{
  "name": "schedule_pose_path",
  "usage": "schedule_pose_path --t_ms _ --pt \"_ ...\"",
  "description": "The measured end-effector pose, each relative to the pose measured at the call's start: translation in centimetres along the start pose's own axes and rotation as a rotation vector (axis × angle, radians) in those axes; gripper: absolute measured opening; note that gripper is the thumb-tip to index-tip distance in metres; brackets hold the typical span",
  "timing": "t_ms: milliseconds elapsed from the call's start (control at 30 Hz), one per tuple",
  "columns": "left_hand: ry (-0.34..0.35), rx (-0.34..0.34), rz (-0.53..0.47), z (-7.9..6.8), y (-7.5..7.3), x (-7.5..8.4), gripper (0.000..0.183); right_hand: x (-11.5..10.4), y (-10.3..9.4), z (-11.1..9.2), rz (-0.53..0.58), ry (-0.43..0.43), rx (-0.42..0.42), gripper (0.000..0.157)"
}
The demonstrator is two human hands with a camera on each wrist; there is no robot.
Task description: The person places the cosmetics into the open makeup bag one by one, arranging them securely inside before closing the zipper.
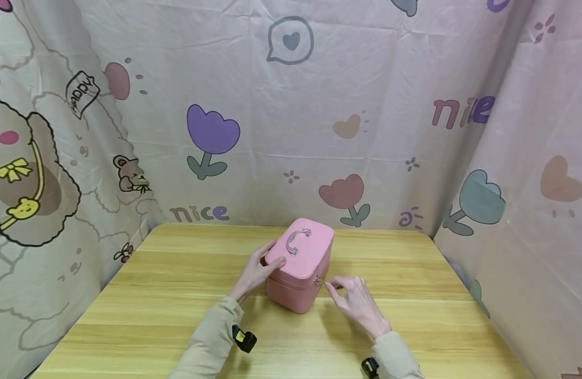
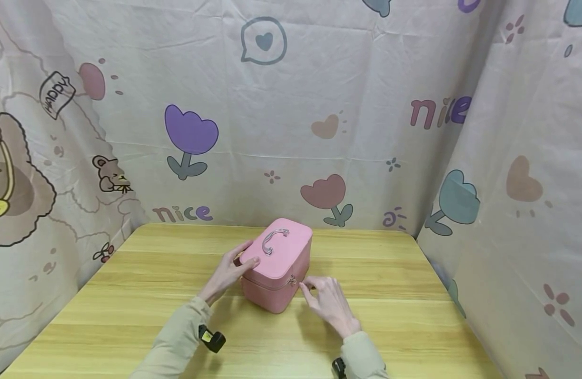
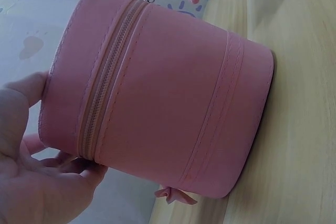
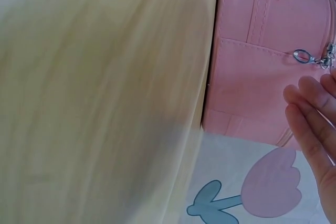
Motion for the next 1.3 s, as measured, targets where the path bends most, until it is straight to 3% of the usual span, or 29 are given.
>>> schedule_pose_path --t_ms 167,333,600,700,967,1300 --pt "-0.001 0.007 0.008 0.0 0.0 0.0 0.065 0.2 -0.3 -0.1 0.038 0.030 -0.039 0.011" --pt "0.000 0.005 0.011 -0.1 0.0 0.2 0.065 0.6 -0.5 -0.3 0.070 0.013 -0.017 0.019" --pt "0.000 0.003 0.004 -0.3 0.0 0.3 0.064 0.6 -0.3 -0.3 0.052 0.020 0.026 0.012" --pt "0.000 0.008 0.004 -0.3 0.0 0.2 0.064 0.2 -0.3 -0.2 0.046 0.088 0.043 0.004" --pt "0.001 0.022 -0.002 -0.3 0.2 0.1 0.063 -1.1 0.2 0.7 0.262 0.359 -0.012 0.049" --pt "-0.005 0.020 0.022 -0.4 0.2 0.4 0.065 -3.5 0.8 2.0 0.472 0.611 -0.038 0.068"
Point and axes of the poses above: each hand's wrist, its own z-axis towards the middle knuckle, its own y-axis out of the palm, x = y × z, the point moved 1 cm from there along z, towards the middle knuckle, and after that the axes turned 3 degrees about y, right-handed, at the moved point
